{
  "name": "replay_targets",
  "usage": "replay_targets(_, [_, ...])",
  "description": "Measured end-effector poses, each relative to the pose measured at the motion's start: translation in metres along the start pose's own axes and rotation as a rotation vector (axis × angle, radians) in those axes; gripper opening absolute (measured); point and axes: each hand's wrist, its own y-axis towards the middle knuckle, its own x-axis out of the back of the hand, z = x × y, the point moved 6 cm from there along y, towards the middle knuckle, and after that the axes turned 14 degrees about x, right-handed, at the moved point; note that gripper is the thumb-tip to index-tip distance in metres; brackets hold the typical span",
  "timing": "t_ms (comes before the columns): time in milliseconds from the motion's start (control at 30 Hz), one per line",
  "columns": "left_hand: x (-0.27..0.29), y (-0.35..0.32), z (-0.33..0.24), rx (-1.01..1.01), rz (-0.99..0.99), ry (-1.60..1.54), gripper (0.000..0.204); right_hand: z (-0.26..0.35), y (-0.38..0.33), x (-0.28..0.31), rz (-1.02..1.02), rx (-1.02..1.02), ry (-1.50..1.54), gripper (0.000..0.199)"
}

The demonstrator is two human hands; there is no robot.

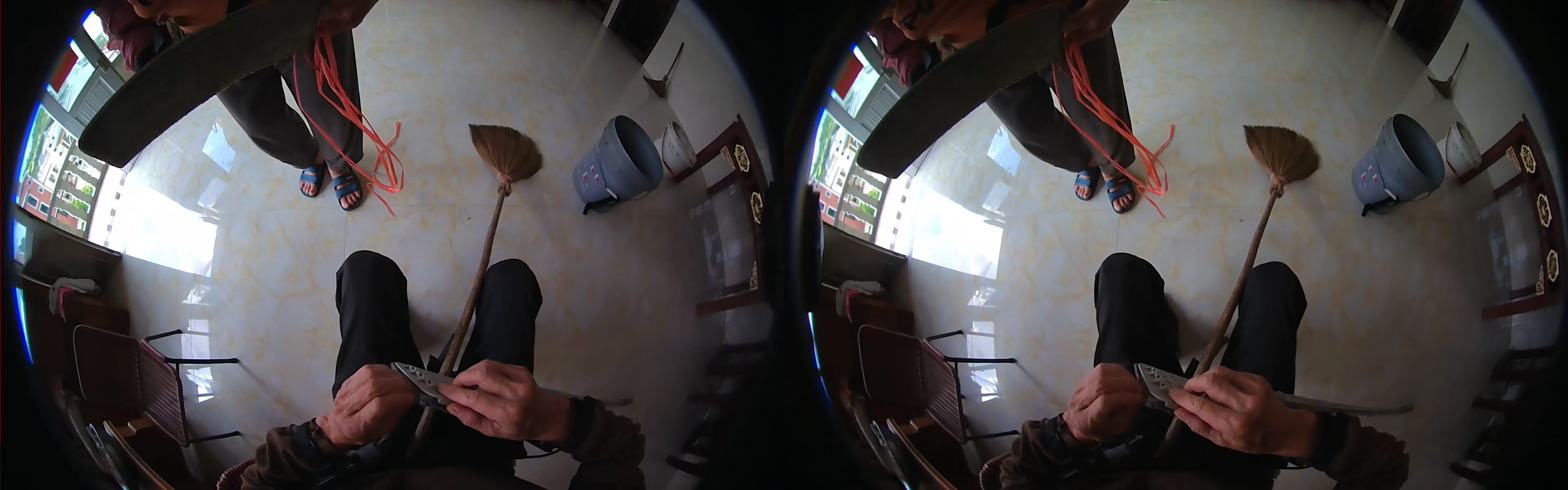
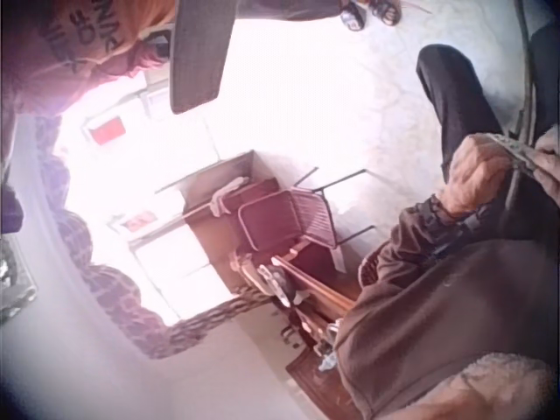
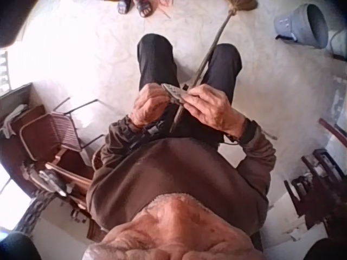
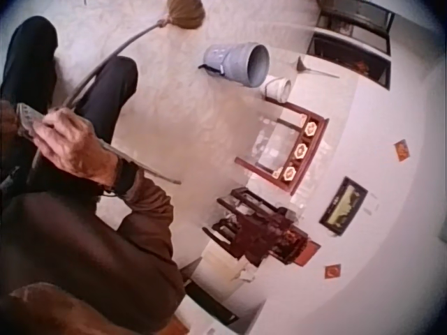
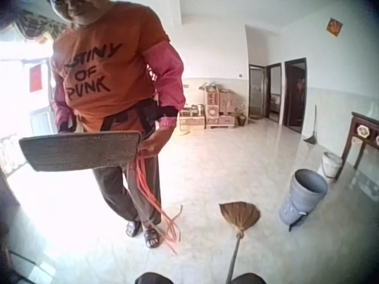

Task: Assembling or fixing a mop by attaching a cleaning cloth and securing it with string to the mop head.

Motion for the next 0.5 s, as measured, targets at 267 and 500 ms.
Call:
replay_targets(267, [-0.006, -0.012, 0.0, -0.047, -0.088, 0.069, 0.031, -0.001, 0.006, 0.001, -0.006, 0.038, -0.038, 0.025])
replay_targets(500, [-0.011, -0.013, -0.005, -0.047, -0.194, 0.084, 0.032, -0.001, 0.007, 0.001, -0.025, 0.025, -0.117, 0.023])
